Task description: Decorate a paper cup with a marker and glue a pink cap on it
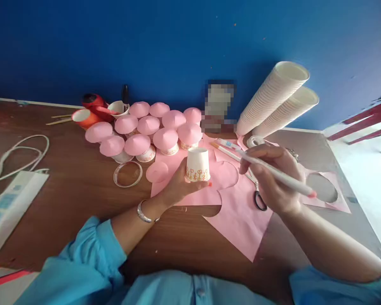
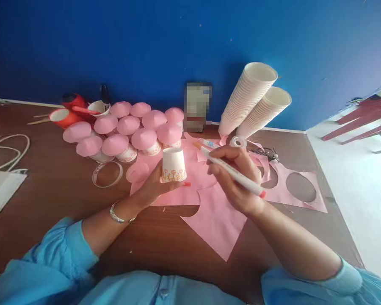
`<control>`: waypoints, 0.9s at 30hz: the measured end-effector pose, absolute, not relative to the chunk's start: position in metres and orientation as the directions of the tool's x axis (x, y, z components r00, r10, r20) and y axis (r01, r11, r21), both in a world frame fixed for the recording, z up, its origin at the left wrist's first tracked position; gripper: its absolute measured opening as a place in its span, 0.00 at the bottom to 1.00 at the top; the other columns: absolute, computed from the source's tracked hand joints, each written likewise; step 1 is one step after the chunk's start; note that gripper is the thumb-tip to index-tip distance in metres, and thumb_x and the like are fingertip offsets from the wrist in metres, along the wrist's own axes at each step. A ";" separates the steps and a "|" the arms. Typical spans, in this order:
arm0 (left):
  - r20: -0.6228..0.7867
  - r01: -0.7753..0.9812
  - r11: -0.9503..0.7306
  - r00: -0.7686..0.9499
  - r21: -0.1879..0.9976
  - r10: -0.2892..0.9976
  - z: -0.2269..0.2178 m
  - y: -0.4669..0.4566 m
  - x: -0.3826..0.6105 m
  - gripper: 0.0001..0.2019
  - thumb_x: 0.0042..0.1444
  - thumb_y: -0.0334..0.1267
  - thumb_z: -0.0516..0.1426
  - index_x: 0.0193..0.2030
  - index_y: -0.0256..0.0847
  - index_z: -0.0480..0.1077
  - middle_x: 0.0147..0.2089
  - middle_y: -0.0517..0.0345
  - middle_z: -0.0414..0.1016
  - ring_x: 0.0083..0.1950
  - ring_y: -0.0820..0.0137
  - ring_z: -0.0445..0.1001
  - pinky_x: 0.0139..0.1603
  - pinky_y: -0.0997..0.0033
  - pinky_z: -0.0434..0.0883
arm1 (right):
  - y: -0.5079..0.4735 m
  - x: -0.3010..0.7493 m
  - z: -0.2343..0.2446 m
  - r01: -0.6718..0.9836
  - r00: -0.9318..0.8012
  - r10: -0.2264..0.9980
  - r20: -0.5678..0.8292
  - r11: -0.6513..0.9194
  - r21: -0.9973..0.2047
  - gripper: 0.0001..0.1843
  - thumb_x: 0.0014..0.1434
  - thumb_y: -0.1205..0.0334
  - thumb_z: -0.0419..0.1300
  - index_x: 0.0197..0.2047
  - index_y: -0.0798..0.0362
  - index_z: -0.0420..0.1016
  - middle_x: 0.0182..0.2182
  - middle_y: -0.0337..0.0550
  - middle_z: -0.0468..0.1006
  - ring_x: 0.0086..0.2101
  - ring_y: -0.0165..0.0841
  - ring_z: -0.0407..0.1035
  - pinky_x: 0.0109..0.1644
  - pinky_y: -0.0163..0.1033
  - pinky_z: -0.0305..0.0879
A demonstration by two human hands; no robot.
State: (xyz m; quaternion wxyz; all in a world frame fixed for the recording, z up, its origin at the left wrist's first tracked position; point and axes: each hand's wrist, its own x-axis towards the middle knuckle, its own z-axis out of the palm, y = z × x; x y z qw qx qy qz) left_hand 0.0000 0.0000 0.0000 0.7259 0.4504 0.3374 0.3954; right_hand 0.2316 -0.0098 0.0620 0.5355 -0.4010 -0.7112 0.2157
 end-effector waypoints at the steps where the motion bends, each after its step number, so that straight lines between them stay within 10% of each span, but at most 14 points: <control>1: -0.119 -0.242 0.245 0.442 0.939 0.889 -0.003 0.000 0.000 0.32 0.52 0.42 0.71 0.59 0.45 0.62 0.53 0.53 0.69 0.52 0.60 0.72 0.52 0.50 0.77 | -0.013 0.225 0.061 0.362 -0.129 0.787 0.603 0.604 -0.710 0.06 0.64 0.66 0.62 0.45 0.50 0.74 0.31 0.41 0.79 0.32 0.35 0.75 0.37 0.42 0.72; 9: -0.025 -0.109 0.072 0.387 0.991 0.922 -0.013 0.000 0.002 0.31 0.49 0.45 0.72 0.55 0.43 0.63 0.52 0.50 0.72 0.52 0.57 0.73 0.48 0.57 0.74 | -0.023 0.189 0.040 0.400 -0.314 0.555 0.770 0.813 -0.423 0.13 0.59 0.75 0.63 0.47 0.53 0.72 0.32 0.43 0.80 0.30 0.34 0.78 0.30 0.36 0.73; 16: -0.084 -0.046 0.109 0.378 0.993 0.922 -0.012 -0.001 0.001 0.32 0.50 0.45 0.72 0.56 0.42 0.63 0.53 0.49 0.73 0.55 0.56 0.74 0.50 0.58 0.73 | -0.019 0.194 0.024 0.359 -0.194 0.706 0.681 0.697 -0.620 0.12 0.63 0.71 0.61 0.49 0.50 0.72 0.35 0.44 0.78 0.35 0.37 0.76 0.38 0.43 0.75; 27: -0.154 -0.091 0.204 0.389 0.975 0.908 -0.008 0.001 0.000 0.32 0.50 0.43 0.73 0.57 0.42 0.64 0.49 0.52 0.72 0.51 0.60 0.73 0.49 0.60 0.74 | -0.013 0.195 0.023 0.306 -0.223 0.681 0.697 0.728 -0.614 0.12 0.65 0.69 0.59 0.51 0.50 0.71 0.36 0.44 0.77 0.35 0.37 0.75 0.38 0.45 0.75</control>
